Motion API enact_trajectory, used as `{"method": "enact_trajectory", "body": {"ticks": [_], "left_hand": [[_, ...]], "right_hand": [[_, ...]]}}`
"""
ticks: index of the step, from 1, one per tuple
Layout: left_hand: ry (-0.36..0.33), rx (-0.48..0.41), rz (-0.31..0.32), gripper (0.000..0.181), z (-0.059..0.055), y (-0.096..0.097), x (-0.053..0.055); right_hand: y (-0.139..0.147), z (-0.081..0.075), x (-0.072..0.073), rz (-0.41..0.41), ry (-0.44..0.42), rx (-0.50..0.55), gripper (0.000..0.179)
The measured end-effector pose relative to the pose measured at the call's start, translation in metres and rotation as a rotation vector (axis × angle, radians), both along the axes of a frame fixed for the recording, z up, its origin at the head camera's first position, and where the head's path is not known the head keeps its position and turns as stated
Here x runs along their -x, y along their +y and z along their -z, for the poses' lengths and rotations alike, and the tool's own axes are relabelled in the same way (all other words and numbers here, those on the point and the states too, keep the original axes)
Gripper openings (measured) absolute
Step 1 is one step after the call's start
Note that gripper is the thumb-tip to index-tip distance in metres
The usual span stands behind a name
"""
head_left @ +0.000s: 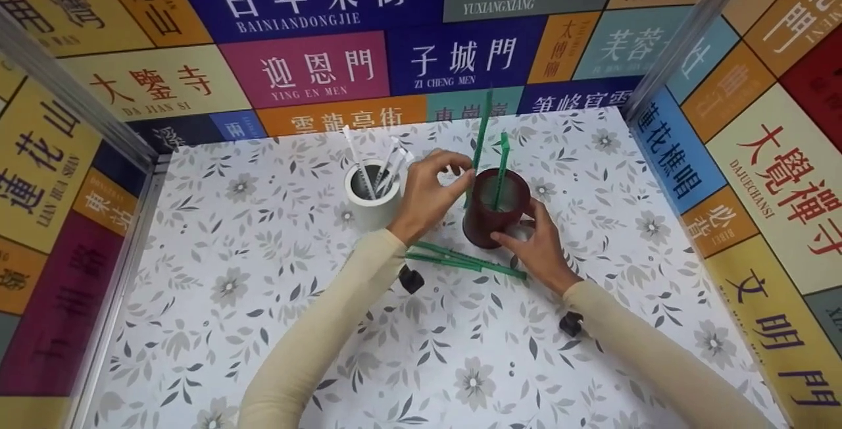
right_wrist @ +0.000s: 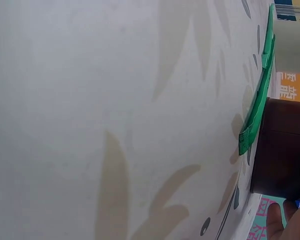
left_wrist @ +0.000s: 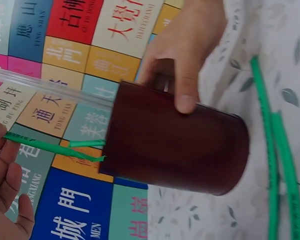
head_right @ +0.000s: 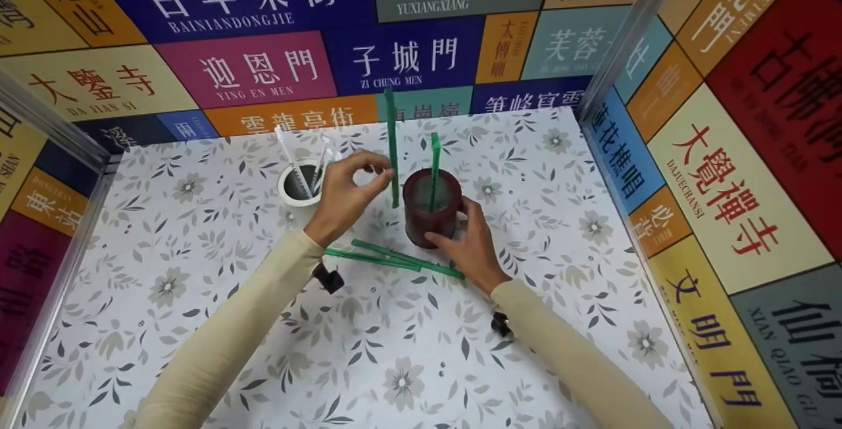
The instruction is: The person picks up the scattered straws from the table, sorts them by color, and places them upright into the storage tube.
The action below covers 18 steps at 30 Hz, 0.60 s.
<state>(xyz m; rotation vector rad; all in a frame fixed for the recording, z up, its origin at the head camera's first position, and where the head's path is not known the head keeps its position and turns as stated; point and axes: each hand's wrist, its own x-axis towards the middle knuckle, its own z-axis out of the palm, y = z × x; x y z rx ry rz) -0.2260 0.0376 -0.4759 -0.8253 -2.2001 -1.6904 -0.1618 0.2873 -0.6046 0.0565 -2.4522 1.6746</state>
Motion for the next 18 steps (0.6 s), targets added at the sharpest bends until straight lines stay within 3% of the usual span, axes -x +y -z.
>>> {"method": "enact_trajectory", "body": {"ticks": [4, 7, 12, 18], "left_hand": [[-0.023, -0.048, 0.011, 0.007, -0.005, 0.014, 0.006], [-0.046, -0.049, 0.033, 0.009, 0.0, 0.024, 0.009], [-0.057, -0.019, 0.035, 0.011, 0.019, 0.04, 0.011], [-0.105, 0.031, -0.028, 0.012, 0.048, 0.053, 0.01]], "right_hand": [[0.002, 0.001, 0.0, -0.009, 0.019, -0.011, 0.09], [0.002, 0.001, 0.001, -0.008, 0.038, -0.018, 0.089], [-0.006, -0.008, -0.001, -0.001, 0.034, -0.008, 0.085], [-0.015, -0.027, -0.011, -0.006, 0.036, 0.013, 0.084]]}}
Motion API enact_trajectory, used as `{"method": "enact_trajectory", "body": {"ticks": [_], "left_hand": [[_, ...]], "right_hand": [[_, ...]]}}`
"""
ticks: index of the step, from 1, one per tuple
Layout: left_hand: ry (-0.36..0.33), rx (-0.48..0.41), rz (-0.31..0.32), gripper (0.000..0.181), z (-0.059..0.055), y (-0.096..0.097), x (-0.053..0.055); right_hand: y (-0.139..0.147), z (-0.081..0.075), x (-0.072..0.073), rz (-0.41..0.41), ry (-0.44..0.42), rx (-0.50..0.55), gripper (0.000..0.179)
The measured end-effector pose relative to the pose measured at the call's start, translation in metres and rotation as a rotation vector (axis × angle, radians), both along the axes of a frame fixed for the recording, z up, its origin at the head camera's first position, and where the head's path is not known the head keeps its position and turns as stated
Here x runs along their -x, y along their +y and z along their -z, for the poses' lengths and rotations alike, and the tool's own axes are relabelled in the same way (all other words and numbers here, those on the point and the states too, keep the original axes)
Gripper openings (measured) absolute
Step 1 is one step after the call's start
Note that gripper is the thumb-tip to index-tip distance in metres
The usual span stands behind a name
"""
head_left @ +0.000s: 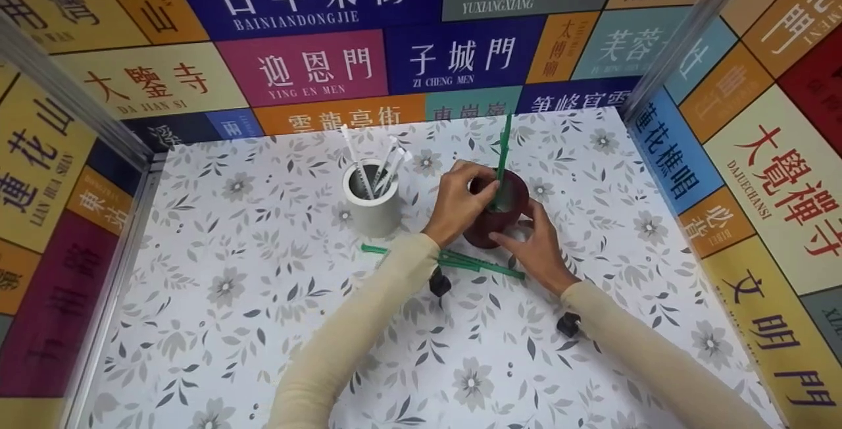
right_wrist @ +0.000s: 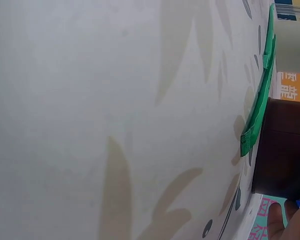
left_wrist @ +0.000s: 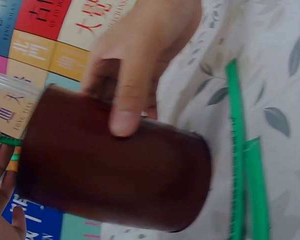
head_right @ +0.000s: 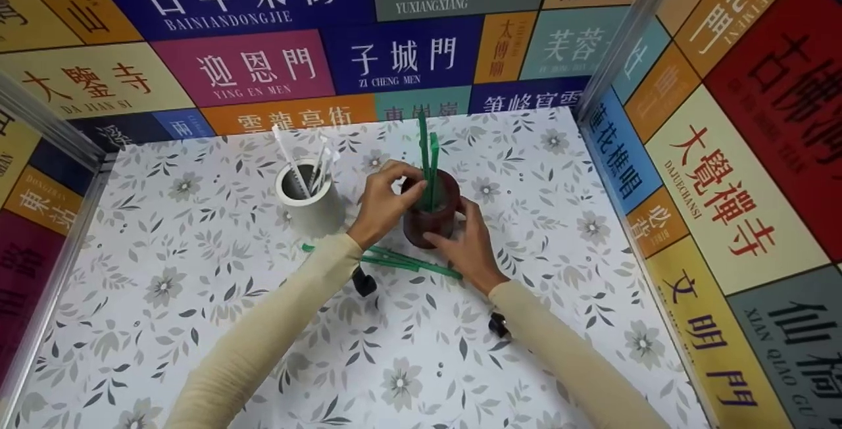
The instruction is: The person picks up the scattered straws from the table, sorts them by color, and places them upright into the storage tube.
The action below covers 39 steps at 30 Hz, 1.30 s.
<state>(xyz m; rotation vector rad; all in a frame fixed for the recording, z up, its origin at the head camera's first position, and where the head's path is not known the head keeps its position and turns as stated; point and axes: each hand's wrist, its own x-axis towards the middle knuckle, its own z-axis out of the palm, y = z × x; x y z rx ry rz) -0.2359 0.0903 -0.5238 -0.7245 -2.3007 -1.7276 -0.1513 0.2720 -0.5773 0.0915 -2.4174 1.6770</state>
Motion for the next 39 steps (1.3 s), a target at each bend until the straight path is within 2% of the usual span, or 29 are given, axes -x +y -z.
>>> {"method": "enact_trajectory", "body": {"ticks": [2, 6, 9, 13, 18, 24, 29, 33, 36, 39], "left_hand": [[-0.012, 0.014, -0.016, 0.012, 0.007, 0.001, -0.002], [0.023, 0.059, -0.031, 0.012, 0.013, 0.005, -0.005], [0.07, 0.093, -0.02, 0.015, 0.016, 0.007, -0.006], [0.113, 0.08, 0.006, 0.028, 0.02, -0.001, -0.009], [0.178, 0.047, 0.001, 0.04, 0.03, -0.027, -0.015], [0.217, 0.076, 0.021, 0.034, 0.05, -0.072, -0.031], [0.179, 0.141, 0.083, 0.024, 0.074, -0.106, -0.045], [0.137, 0.228, 0.091, 0.023, 0.09, -0.129, -0.052], [0.129, 0.296, 0.094, 0.024, 0.097, -0.14, -0.054], [0.135, 0.353, 0.115, 0.026, 0.098, -0.145, -0.052]], "right_hand": [[-0.001, 0.0, 0.0, 0.002, 0.005, -0.001, 0.084], [0.008, 0.017, 0.008, 0.003, 0.013, 0.011, 0.085], [0.015, 0.03, 0.014, 0.008, 0.018, 0.018, 0.086], [0.013, 0.031, 0.016, 0.01, 0.029, 0.011, 0.087], [0.013, 0.032, 0.014, -0.006, 0.047, -0.008, 0.09], [0.013, 0.03, 0.012, 0.001, 0.018, -0.025, 0.091], [0.016, 0.03, 0.011, 0.017, 0.001, -0.027, 0.091], [0.016, 0.032, 0.01, 0.014, -0.013, -0.036, 0.093], [0.015, 0.032, 0.011, 0.015, -0.02, -0.033, 0.093], [0.014, 0.031, 0.01, 0.027, -0.023, -0.02, 0.091]]}}
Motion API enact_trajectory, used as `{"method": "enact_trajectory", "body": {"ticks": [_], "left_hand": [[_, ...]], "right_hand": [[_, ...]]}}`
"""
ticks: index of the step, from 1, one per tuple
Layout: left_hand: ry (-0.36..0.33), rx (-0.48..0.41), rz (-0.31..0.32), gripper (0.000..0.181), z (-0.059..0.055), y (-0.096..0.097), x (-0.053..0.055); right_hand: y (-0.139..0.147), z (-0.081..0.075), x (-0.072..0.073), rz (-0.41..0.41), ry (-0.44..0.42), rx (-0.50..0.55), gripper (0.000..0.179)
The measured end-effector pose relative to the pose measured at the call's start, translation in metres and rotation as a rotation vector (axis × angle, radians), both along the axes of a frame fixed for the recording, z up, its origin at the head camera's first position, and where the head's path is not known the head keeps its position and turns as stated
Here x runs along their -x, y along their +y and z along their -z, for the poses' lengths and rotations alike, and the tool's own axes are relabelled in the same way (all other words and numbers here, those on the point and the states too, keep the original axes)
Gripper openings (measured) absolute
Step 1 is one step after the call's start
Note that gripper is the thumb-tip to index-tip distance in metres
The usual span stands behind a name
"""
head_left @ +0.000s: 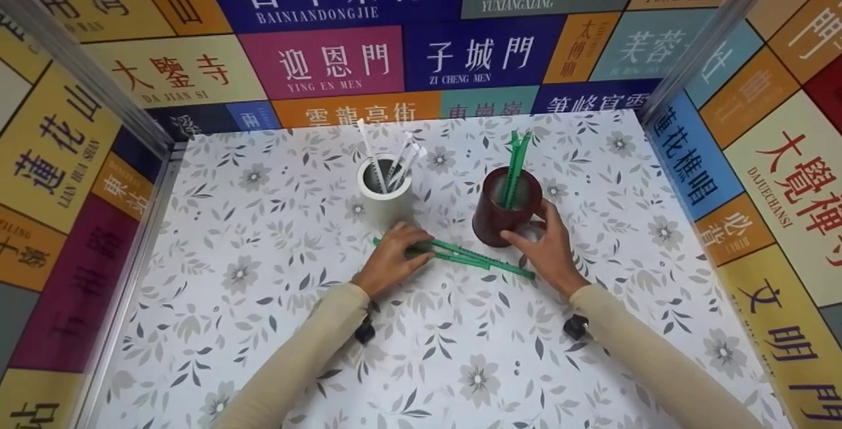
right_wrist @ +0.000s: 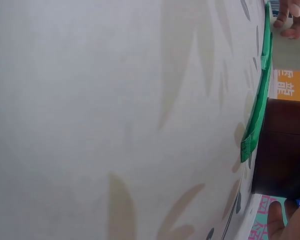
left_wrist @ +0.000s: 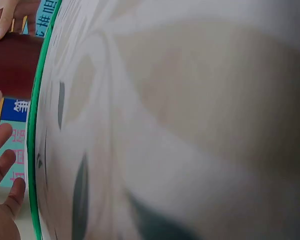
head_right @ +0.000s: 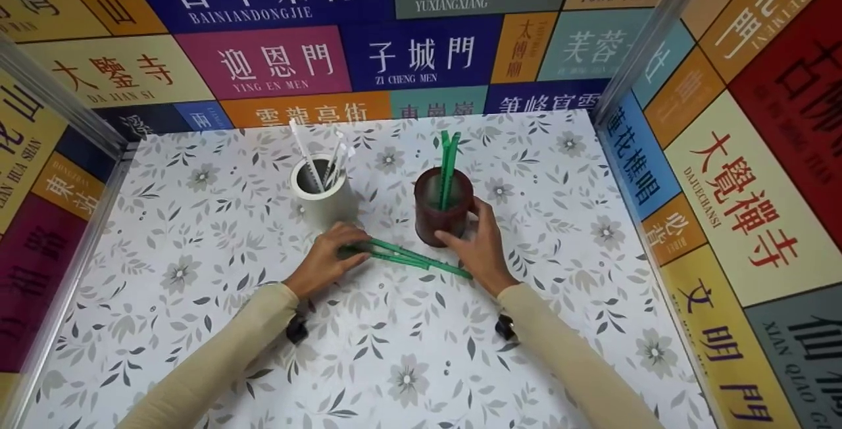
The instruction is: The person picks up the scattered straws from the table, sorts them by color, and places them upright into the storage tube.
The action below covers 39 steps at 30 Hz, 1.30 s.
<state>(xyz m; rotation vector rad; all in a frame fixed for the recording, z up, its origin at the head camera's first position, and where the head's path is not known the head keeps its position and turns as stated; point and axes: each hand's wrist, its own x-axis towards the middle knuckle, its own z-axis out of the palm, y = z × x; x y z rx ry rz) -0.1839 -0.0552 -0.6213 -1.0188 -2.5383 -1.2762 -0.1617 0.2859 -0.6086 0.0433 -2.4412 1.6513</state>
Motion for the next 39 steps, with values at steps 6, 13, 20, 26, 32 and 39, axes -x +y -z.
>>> {"method": "enact_trajectory", "body": {"ticks": [6, 13, 20, 26, 32, 39], "left_hand": [[0.024, 0.107, 0.031, 0.025, 0.002, -0.004, 0.005], [0.135, 0.207, 0.047, 0.019, 0.007, -0.011, 0.006], [0.219, 0.208, 0.045, 0.006, 0.009, -0.012, 0.006], [0.274, 0.282, 0.066, 0.005, 0.001, -0.006, -0.001], [0.31, 0.308, 0.097, 0.008, -0.018, 0.0, -0.011], [0.29, 0.333, 0.093, 0.006, -0.041, -0.005, -0.014]], "right_hand": [[-0.001, -0.001, -0.001, 0.011, -0.002, 0.025, 0.088], [-0.004, -0.002, 0.0, 0.002, 0.013, 0.042, 0.089], [-0.003, -0.001, 0.0, 0.001, 0.011, 0.049, 0.087], [-0.001, 0.002, -0.002, 0.002, -0.004, 0.073, 0.086], [0.0, 0.004, -0.002, 0.012, -0.011, 0.045, 0.087], [-0.001, 0.001, 0.0, -0.018, 0.018, 0.011, 0.089]]}}
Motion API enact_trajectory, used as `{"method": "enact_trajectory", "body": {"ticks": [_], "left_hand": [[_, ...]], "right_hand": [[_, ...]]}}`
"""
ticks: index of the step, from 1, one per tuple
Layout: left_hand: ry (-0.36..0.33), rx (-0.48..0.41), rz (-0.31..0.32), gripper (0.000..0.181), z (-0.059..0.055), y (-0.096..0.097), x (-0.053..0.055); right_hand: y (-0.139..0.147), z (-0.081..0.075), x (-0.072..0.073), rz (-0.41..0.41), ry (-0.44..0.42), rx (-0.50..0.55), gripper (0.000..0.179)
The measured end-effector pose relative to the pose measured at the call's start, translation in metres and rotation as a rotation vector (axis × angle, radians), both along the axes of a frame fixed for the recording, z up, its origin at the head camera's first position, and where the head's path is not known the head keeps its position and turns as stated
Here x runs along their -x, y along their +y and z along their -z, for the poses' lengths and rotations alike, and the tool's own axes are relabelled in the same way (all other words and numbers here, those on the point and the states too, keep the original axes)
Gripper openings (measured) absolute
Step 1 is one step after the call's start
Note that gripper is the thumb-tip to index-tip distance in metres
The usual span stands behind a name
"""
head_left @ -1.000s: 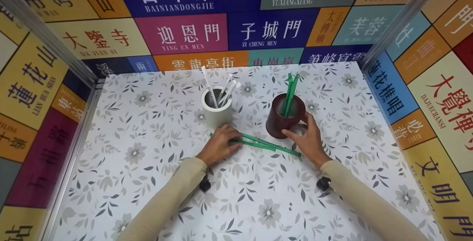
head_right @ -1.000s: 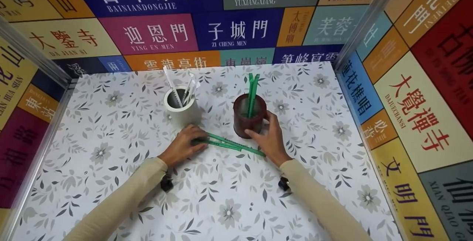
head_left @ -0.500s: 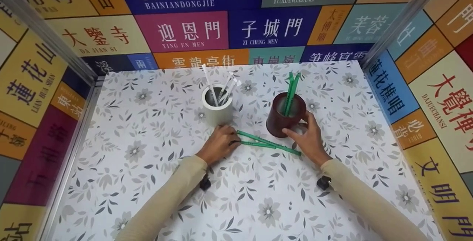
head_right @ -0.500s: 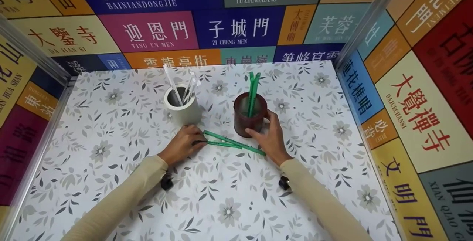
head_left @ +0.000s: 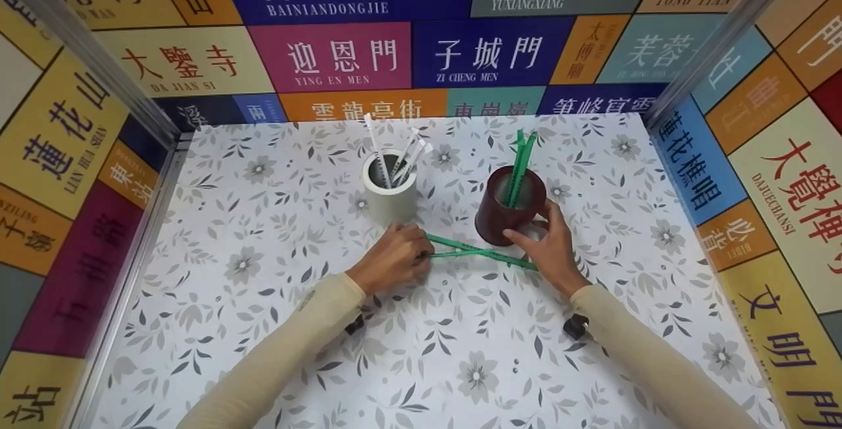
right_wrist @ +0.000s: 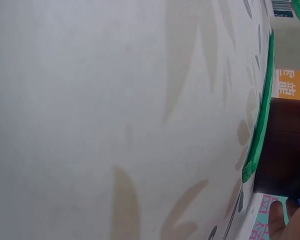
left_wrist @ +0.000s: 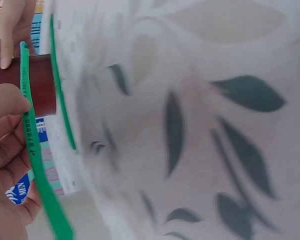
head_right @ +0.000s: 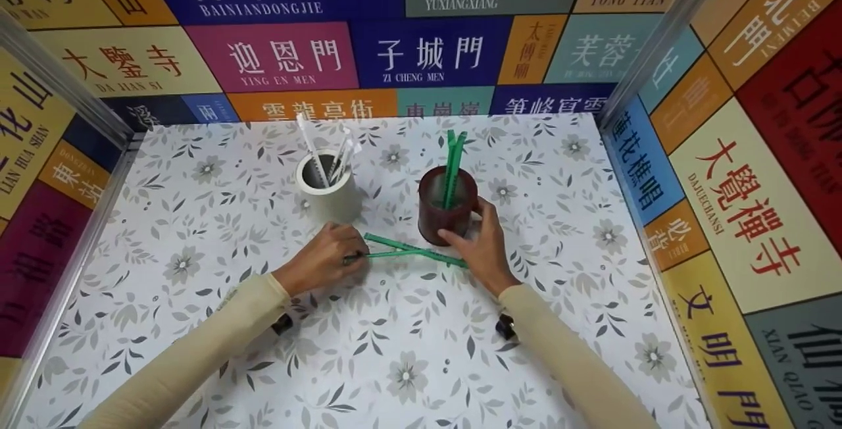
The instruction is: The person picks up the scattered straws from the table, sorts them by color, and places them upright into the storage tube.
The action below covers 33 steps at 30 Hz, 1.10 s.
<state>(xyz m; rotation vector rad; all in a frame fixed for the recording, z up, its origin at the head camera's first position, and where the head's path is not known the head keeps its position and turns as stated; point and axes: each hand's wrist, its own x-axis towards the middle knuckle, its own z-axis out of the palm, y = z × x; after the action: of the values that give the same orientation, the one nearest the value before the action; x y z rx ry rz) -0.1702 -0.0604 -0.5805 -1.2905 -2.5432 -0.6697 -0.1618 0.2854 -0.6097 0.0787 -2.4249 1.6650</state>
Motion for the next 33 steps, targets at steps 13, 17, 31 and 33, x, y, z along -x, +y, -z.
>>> {"method": "enact_trajectory", "body": {"ticks": [13, 17, 31, 33], "left_hand": [[-0.27, -0.293, -0.036, 0.006, -0.064, 0.037, 0.021], [-0.313, -0.362, -0.025, 0.008, -0.075, 0.053, 0.026], [-0.4, -0.639, -0.094, 0.013, -0.113, 0.107, 0.042], [-0.4, -0.671, -0.104, 0.013, -0.115, 0.115, 0.044]], "right_hand": [[0.003, -0.002, 0.001, 0.019, -0.036, -0.02, 0.089], [0.002, 0.001, 0.002, 0.014, -0.02, -0.019, 0.087], [0.0, 0.001, 0.001, 0.0, -0.019, -0.002, 0.087], [0.001, 0.002, 0.001, 0.003, -0.02, 0.01, 0.086]]}}
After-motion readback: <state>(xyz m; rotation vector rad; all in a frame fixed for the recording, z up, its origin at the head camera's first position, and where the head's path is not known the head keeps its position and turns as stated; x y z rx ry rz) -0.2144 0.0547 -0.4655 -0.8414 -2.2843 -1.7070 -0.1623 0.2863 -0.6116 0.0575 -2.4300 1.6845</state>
